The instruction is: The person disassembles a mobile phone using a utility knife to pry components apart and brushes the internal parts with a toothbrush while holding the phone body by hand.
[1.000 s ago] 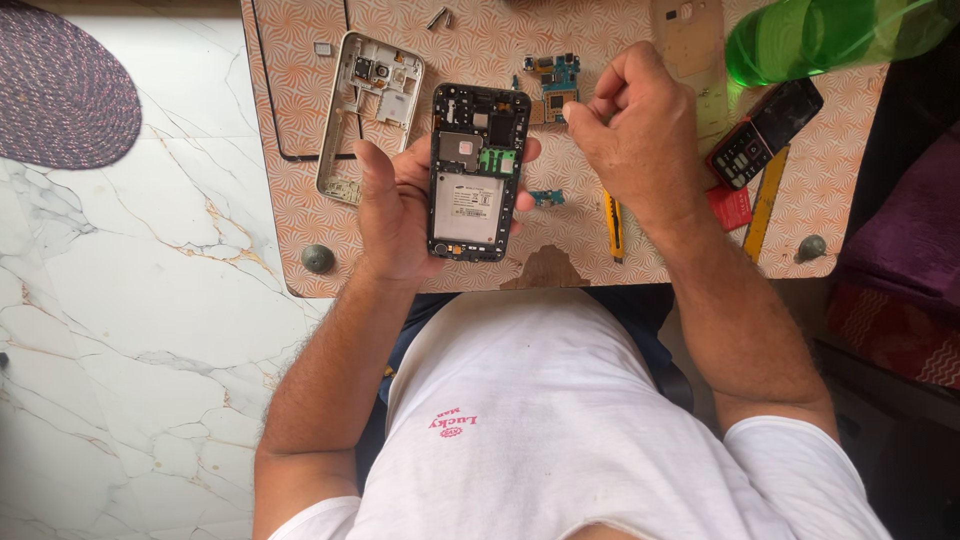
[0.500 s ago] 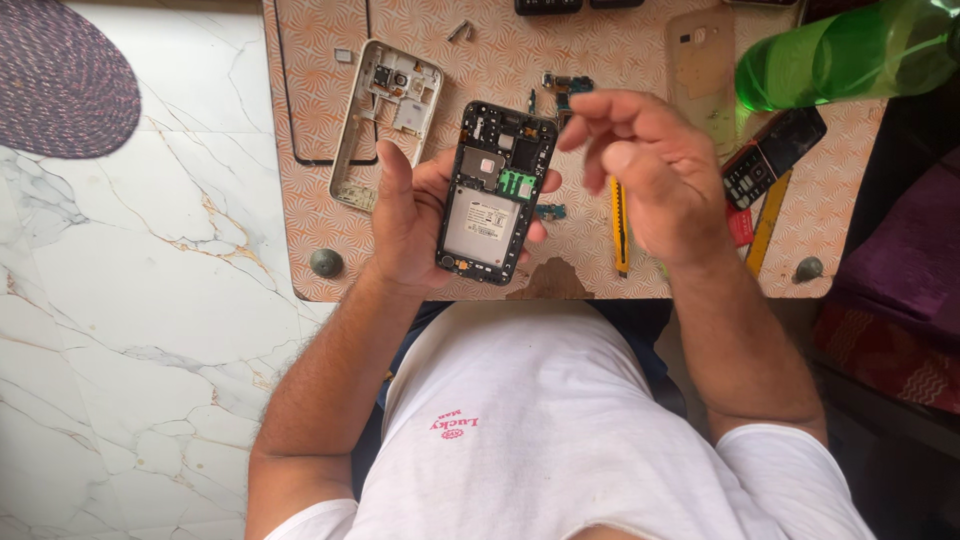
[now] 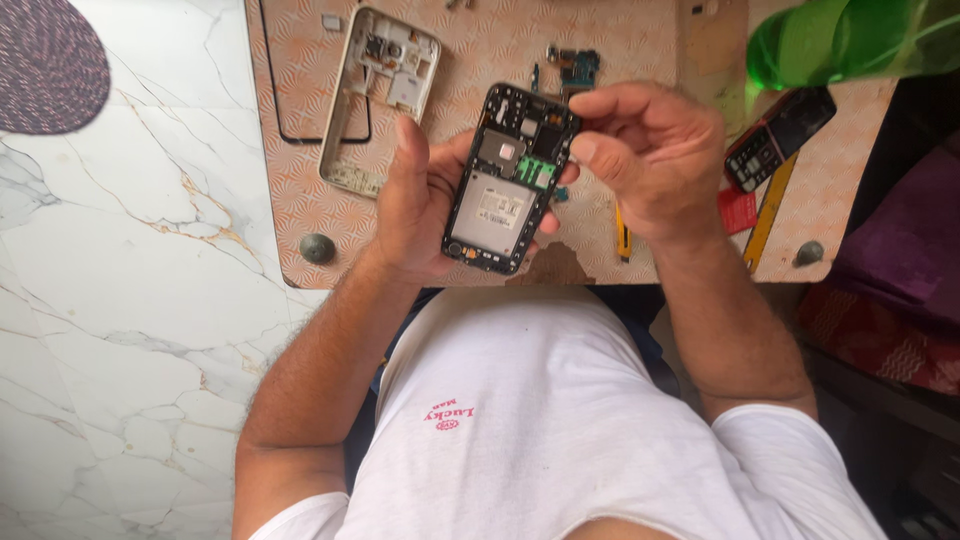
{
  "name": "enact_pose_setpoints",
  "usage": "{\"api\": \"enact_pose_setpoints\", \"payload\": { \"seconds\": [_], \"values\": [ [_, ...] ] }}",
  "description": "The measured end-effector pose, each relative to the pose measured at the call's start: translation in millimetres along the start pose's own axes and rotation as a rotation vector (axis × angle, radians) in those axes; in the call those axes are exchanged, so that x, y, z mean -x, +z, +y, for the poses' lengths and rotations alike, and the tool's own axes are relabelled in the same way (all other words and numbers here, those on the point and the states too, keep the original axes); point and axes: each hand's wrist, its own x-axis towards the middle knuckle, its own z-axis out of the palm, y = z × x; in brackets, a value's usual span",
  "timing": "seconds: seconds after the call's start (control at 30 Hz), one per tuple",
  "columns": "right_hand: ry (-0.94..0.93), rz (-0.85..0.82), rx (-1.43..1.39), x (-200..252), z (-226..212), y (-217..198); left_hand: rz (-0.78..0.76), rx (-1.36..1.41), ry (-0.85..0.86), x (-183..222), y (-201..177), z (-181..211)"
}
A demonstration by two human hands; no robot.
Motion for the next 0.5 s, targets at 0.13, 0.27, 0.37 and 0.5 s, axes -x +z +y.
{"api": "enact_pose_setpoints", "payload": {
  "seconds": [0.13, 0.27, 0.37, 0.5],
  "values": [
    [-0.008, -0.003, -0.013, 1.8, 9.9, -7.8, 0.03, -0.003, -0.006, -2.5, -6.1, -4.8],
    [0.028, 0.025, -0.011, 1.2, 14.5, -11.6, 0.069, -0.089, 0.016, -7.0, -8.3, -6.1],
    [-0.012, 0.0, 0.031, -0.8, 18.6, -12.9, 0.085, -0.118, 0.021, -5.4, -9.2, -6.6],
    [-0.038, -0.046, 0.053, -0.2, 18.4, -14.5, 0.074, -0.148, 0.043, -3.8, -12.4, -8.0]
  ]
}}
